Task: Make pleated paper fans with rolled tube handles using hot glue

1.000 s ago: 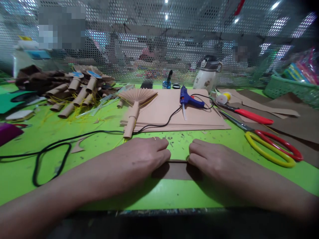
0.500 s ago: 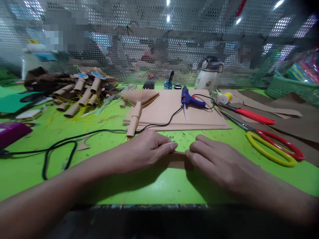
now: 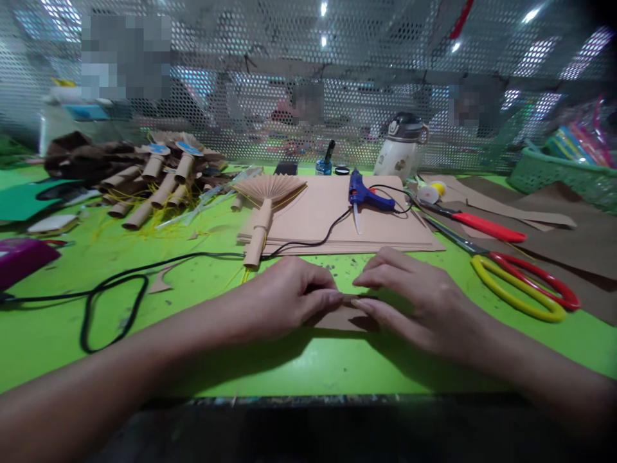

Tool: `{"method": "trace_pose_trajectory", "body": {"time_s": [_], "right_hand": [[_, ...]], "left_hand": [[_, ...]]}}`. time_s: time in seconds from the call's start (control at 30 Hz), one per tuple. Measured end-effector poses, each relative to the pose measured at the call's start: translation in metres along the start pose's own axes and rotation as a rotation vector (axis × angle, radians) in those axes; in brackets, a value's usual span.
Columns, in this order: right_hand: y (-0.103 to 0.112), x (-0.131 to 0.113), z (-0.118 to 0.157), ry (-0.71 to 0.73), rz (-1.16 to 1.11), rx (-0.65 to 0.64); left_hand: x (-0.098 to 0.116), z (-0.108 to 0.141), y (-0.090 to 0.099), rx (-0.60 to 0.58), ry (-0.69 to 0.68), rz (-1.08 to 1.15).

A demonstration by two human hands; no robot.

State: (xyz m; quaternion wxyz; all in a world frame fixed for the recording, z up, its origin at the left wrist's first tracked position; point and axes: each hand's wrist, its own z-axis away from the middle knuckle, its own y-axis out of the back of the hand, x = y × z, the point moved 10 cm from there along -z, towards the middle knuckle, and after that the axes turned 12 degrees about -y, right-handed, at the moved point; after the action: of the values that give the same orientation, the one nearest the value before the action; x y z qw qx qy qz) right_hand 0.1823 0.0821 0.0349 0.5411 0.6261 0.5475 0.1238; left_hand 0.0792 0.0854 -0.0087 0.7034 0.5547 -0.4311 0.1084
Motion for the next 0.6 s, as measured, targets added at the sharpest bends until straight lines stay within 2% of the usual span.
{"method": "trace_pose_trajectory", "body": {"time_s": [0.17, 0.37, 0.47, 0.6], "right_hand": [[-0.005, 0.006, -0.003, -0.07, -0.092, -0.054], [0.001, 0.011, -0.003, -0.137, -0.192, -0.056], [0.003, 0.009, -0.002, -0.09, -0.166, -0.04], [0.002, 0.008, -0.002, -0.026, -0.119, -0.043]], "left_hand": [[0.023, 0.001, 0.0, 0.081, -0.199, -0.219], [0.044, 0.009, -0.001, 0.128, -0.439, -0.42], [0.044, 0.011, 0.003, 0.15, -0.437, -0.496], [0.037, 0.01, 0.01, 0.128, -0.377, -0.461]]}}
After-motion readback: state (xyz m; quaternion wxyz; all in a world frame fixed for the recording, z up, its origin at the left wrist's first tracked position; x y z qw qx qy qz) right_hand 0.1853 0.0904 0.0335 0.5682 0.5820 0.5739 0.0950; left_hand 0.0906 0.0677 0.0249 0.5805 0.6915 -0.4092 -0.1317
